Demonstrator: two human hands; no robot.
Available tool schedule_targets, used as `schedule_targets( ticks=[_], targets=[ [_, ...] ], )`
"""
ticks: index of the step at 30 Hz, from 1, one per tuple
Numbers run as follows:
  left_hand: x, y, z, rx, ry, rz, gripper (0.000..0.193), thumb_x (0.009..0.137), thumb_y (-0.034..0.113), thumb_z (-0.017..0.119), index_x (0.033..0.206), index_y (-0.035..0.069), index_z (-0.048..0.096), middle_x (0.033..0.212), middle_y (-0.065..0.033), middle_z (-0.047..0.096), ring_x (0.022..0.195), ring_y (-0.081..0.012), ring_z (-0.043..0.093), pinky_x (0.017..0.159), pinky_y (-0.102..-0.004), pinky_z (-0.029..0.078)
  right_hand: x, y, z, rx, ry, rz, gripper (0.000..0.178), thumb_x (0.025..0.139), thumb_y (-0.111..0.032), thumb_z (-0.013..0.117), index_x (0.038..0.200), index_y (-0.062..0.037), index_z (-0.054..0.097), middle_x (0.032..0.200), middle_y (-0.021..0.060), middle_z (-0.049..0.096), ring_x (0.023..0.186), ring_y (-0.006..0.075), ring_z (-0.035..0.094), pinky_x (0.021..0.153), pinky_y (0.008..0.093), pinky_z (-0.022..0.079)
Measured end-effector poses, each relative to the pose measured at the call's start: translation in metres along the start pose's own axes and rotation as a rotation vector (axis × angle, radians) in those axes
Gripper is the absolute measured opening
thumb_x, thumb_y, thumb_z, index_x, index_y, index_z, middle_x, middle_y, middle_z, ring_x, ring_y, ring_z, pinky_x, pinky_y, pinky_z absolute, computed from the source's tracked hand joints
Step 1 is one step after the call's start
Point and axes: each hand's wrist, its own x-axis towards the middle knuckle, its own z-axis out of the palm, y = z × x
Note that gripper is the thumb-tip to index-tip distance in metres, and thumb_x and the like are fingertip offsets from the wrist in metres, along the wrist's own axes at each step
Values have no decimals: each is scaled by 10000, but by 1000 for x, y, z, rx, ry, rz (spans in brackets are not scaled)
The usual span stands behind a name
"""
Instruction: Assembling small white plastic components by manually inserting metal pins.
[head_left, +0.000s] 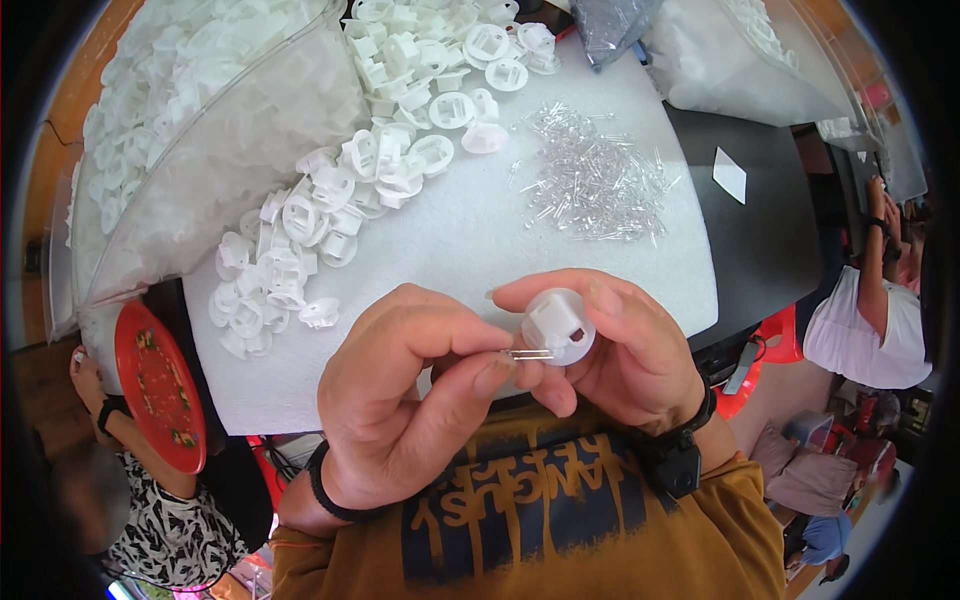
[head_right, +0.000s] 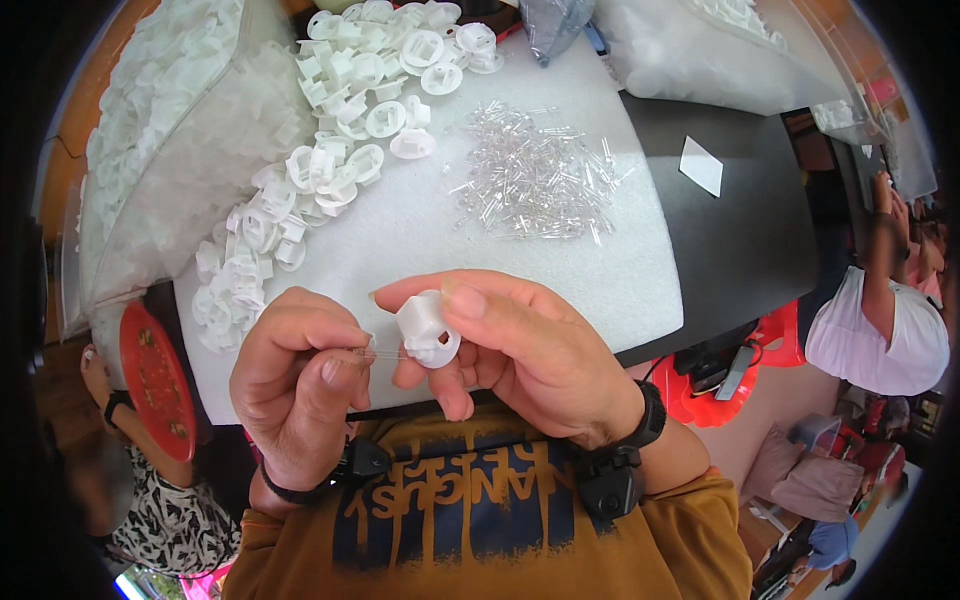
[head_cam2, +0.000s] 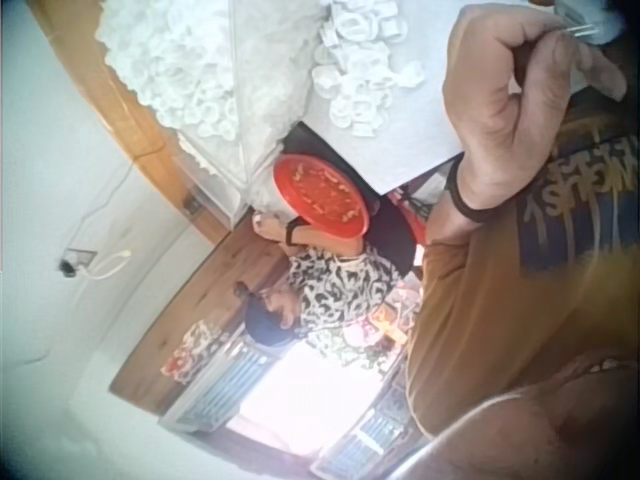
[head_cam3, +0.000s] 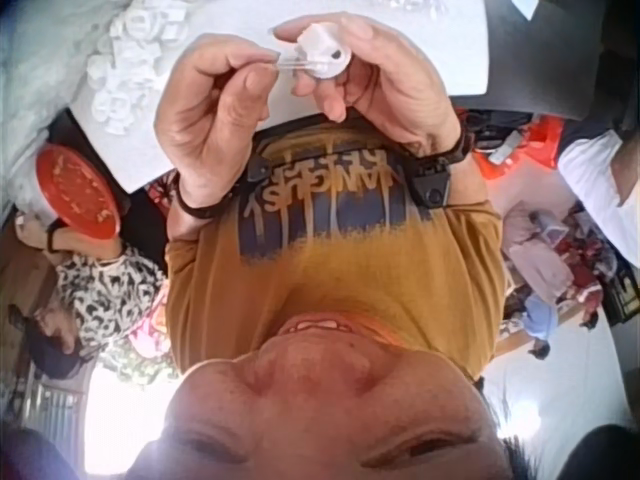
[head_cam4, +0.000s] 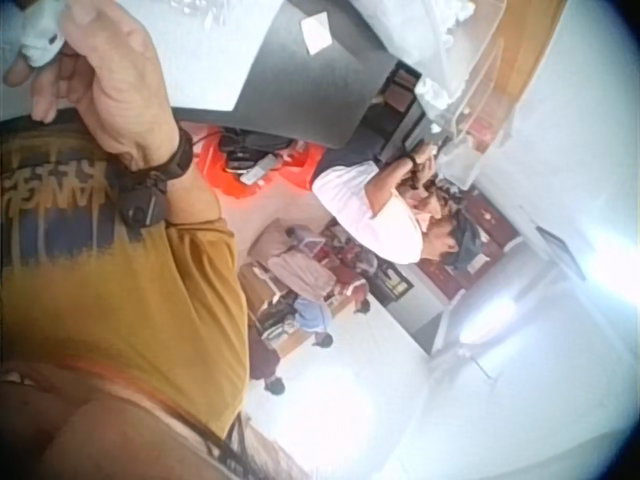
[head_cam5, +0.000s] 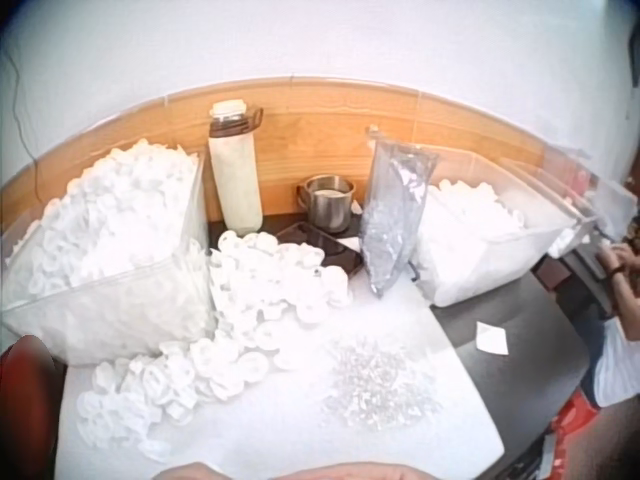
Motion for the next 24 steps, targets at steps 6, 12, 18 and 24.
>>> schedule_targets(
  ticks=[6,12,18,24],
  targets=[
    [-1,-1,0,14,11,12,139,910,119,544,946,-16,542,841,-79,521,578,-52,460,520,-183,374,0,3,2,-12,3,15,478,954,-332,437,1219,60,498,856,113,638,616,116,545,615,219,454],
    [0,3,-4,112,5,7,115,825,34,605,929,-3,570,794,-71,570,602,-115,510,542,-225,401,0,4,1,-5,-8,25,472,950,-347,444,1188,52,528,828,103,640,584,105,530,575,205,439],
    [4,7,-5,318,-23,164,246,702,-79,674,919,7,594,773,-89,623,650,-216,587,552,-283,453,-1,2,1,-98,34,34,474,933,-390,467,1127,29,577,800,88,636,565,92,513,543,190,418],
    [3,3,-6,449,-31,286,127,767,41,658,877,14,601,736,-79,579,623,-184,521,549,-291,403,-2,-7,10,-218,143,40,402,913,-354,532,1051,12,621,764,48,601,576,73,504,533,182,401]
  ],
)
